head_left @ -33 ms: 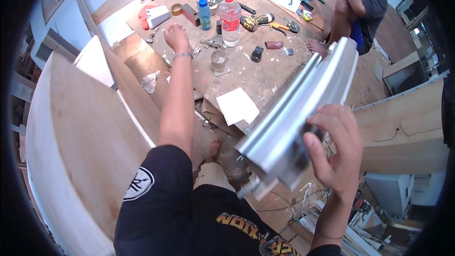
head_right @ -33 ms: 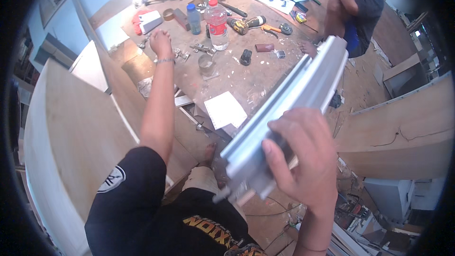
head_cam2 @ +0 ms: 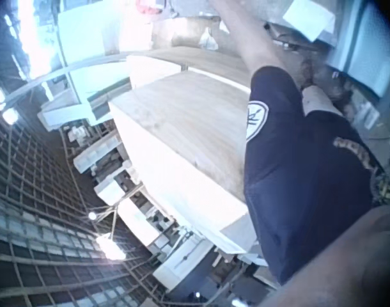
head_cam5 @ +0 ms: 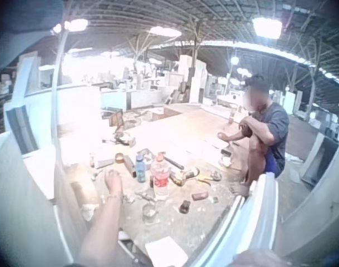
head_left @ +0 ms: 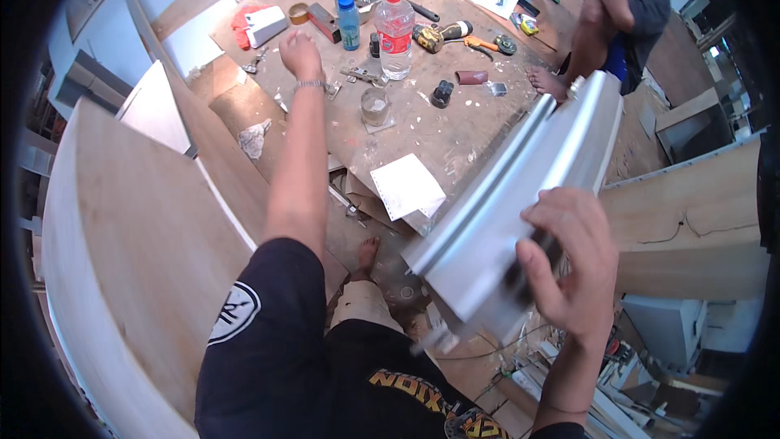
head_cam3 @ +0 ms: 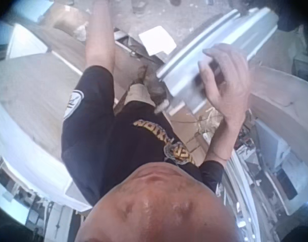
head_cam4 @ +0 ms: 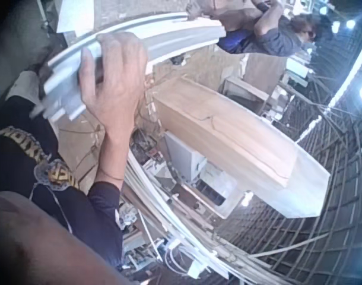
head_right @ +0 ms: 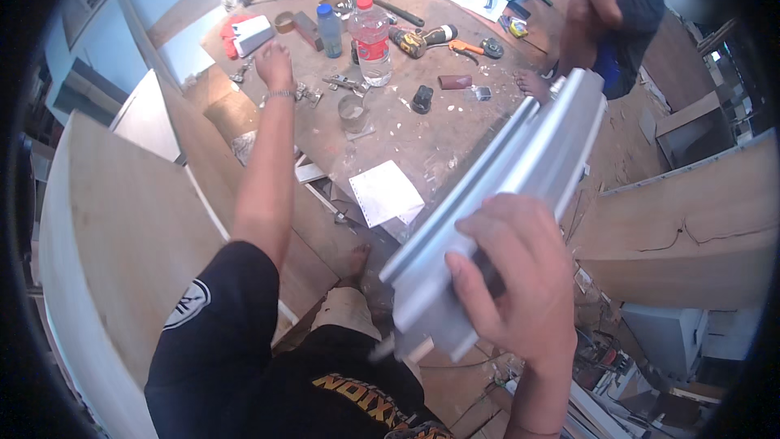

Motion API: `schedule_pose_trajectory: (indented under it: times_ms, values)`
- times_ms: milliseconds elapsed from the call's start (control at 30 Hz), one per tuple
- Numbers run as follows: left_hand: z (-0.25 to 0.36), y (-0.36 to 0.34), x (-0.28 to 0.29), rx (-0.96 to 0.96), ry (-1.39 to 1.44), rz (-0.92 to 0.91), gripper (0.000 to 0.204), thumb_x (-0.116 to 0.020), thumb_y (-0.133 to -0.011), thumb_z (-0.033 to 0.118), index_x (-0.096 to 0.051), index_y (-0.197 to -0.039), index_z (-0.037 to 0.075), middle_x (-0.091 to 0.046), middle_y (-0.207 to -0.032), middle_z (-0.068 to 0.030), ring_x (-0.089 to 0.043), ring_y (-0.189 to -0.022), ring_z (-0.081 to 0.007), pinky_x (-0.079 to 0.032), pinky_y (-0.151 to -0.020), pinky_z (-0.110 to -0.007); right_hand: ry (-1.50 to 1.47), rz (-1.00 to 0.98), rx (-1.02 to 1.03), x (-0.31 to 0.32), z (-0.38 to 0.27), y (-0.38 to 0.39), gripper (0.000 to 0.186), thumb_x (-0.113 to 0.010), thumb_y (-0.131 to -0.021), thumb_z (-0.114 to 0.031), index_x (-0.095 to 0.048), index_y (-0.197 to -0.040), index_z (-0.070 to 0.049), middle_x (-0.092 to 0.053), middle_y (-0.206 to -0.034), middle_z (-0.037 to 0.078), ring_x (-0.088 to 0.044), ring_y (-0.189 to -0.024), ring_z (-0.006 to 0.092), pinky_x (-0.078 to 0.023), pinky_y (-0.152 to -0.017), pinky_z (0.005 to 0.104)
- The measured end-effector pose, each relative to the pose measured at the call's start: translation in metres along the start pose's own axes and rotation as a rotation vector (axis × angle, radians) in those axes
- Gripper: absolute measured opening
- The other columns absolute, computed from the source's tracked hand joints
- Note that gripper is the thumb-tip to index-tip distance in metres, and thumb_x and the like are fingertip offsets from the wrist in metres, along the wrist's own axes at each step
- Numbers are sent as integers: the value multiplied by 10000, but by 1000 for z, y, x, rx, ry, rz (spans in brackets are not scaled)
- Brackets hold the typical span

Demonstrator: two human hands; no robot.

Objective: The person aligns white wooden slats on a larger frame and secures them using a pneumatic nail gun, then retrieves hardware from a container at a workbench.

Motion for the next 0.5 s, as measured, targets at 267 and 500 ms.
schedule_pose_trajectory:
  times_ms: [267, 500]
  values:
    - [-112, -139, -108, -551, -1035, -784, 346, -627, -932, 300, -700, -1230, 138, -729, -1121, -178, -686, -1083, -315, -526, -928, -377, 125, -240, -292, -45, 25, -31, 312, -655, -800, -322, -687, -860, -17, -629, -752, 111, -623, -728, 299, -456, -695, 403]
    - [-126, -152, -170, -689, -1227, -971, 385, -638, -866, 254, -663, -1230, 131, -706, -1063, -248, -680, -1024, -397, -537, -891, -490, 119, -350, -369, -50, 27, -48, 393, -561, -950, -330, -701, -810, 9, -678, -748, 112, -662, -686, 297, -484, -667, 434]
Point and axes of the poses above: each hand's wrist, its own y-axis away from the middle knuckle, its own x-axis out of the back of the hand, z = x × y, the point moved 1 cm from there along -y, towards the middle knuckle
